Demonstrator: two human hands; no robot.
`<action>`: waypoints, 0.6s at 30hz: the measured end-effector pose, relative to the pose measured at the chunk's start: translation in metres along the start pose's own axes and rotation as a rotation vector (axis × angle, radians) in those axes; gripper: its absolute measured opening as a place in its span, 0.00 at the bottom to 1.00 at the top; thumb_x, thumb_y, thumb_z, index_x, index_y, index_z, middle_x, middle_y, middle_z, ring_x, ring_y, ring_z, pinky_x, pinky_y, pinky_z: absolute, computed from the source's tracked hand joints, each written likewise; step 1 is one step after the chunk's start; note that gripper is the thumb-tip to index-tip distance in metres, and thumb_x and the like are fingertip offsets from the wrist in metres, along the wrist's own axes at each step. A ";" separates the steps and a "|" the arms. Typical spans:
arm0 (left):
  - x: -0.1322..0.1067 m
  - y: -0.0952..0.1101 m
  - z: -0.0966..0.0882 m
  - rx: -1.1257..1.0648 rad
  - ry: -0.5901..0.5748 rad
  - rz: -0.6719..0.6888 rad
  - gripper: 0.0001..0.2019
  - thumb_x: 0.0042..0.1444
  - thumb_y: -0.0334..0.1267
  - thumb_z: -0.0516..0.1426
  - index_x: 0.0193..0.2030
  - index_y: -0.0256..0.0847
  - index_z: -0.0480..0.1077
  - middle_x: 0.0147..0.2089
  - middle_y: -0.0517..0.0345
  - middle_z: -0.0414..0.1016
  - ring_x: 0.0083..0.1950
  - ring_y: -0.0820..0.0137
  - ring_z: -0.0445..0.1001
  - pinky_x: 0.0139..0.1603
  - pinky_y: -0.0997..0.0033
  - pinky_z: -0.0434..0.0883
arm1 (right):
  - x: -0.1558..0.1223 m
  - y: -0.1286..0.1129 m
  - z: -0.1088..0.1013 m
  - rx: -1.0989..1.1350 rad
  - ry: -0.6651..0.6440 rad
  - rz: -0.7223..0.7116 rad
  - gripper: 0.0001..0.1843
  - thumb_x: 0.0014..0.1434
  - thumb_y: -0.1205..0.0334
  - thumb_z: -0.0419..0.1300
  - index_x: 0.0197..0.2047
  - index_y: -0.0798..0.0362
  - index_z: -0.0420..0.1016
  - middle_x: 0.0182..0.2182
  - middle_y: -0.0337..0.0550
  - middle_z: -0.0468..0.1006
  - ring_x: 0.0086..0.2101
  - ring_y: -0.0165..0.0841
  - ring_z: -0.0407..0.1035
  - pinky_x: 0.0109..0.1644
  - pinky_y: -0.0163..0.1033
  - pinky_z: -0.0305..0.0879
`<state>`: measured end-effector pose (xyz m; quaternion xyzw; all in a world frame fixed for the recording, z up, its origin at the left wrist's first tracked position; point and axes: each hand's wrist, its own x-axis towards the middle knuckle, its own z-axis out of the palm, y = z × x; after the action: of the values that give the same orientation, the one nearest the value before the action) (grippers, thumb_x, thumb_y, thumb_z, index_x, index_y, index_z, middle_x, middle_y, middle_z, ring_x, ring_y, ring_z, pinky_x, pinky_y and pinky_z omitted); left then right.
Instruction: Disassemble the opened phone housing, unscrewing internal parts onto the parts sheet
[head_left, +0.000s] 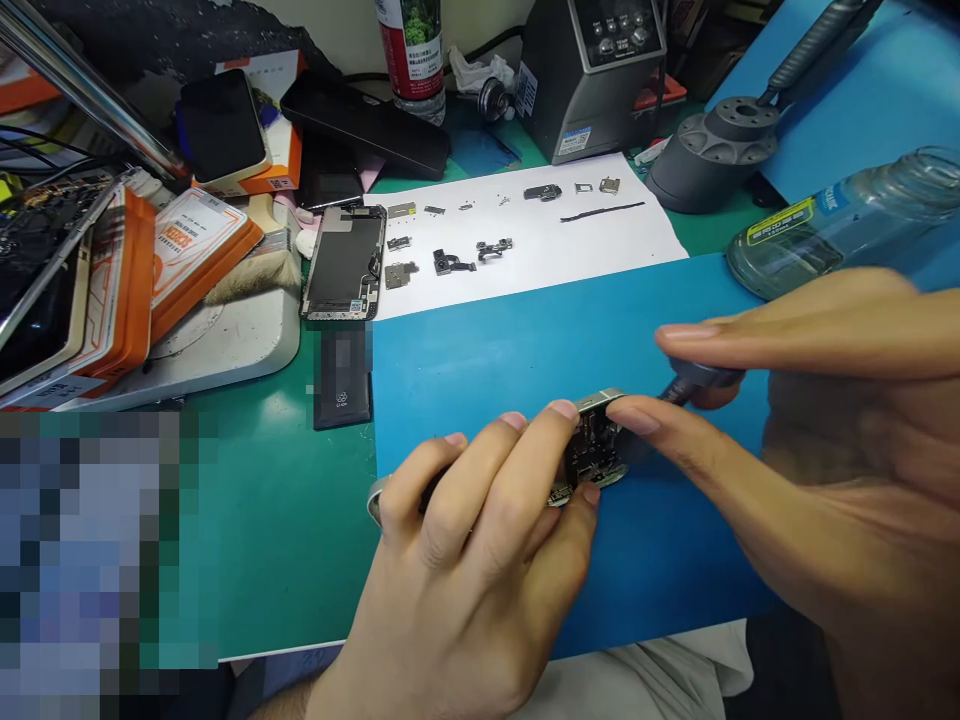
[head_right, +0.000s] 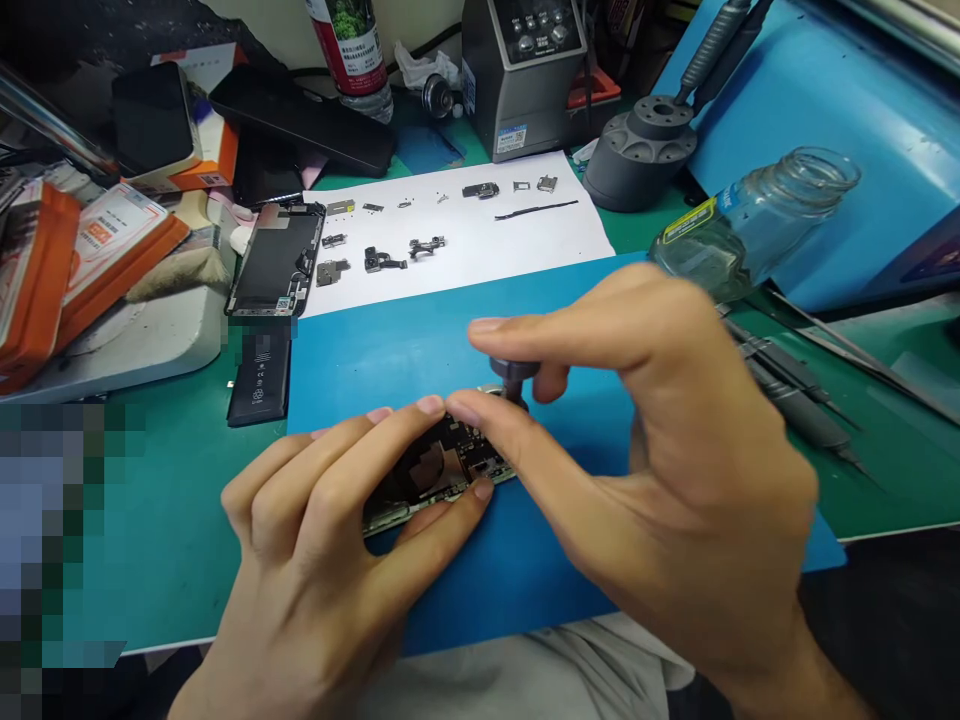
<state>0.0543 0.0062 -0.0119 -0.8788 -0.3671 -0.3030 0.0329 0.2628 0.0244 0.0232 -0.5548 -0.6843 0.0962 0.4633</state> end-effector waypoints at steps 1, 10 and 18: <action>0.000 0.000 0.000 0.000 -0.001 0.001 0.07 0.75 0.36 0.64 0.54 0.51 0.84 0.76 0.54 0.69 0.75 0.64 0.63 0.75 0.59 0.60 | 0.000 0.000 0.001 0.005 -0.004 -0.019 0.15 0.69 0.65 0.71 0.56 0.39 0.82 0.50 0.35 0.83 0.49 0.38 0.78 0.54 0.52 0.79; -0.001 -0.001 0.000 -0.007 -0.011 0.002 0.08 0.75 0.37 0.64 0.56 0.51 0.84 0.76 0.53 0.69 0.75 0.63 0.64 0.76 0.58 0.60 | 0.001 0.011 0.003 0.037 0.059 -0.058 0.15 0.69 0.68 0.69 0.55 0.41 0.81 0.49 0.38 0.84 0.49 0.41 0.79 0.56 0.57 0.78; -0.001 -0.001 -0.001 -0.021 -0.038 0.003 0.10 0.77 0.36 0.62 0.58 0.50 0.84 0.77 0.52 0.66 0.76 0.63 0.63 0.75 0.58 0.59 | 0.004 0.007 0.002 0.101 0.012 -0.021 0.13 0.66 0.67 0.72 0.49 0.39 0.83 0.46 0.38 0.85 0.47 0.40 0.79 0.52 0.55 0.81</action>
<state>0.0526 0.0064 -0.0120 -0.8852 -0.3632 -0.2901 0.0172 0.2659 0.0312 0.0198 -0.5240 -0.6815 0.1225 0.4960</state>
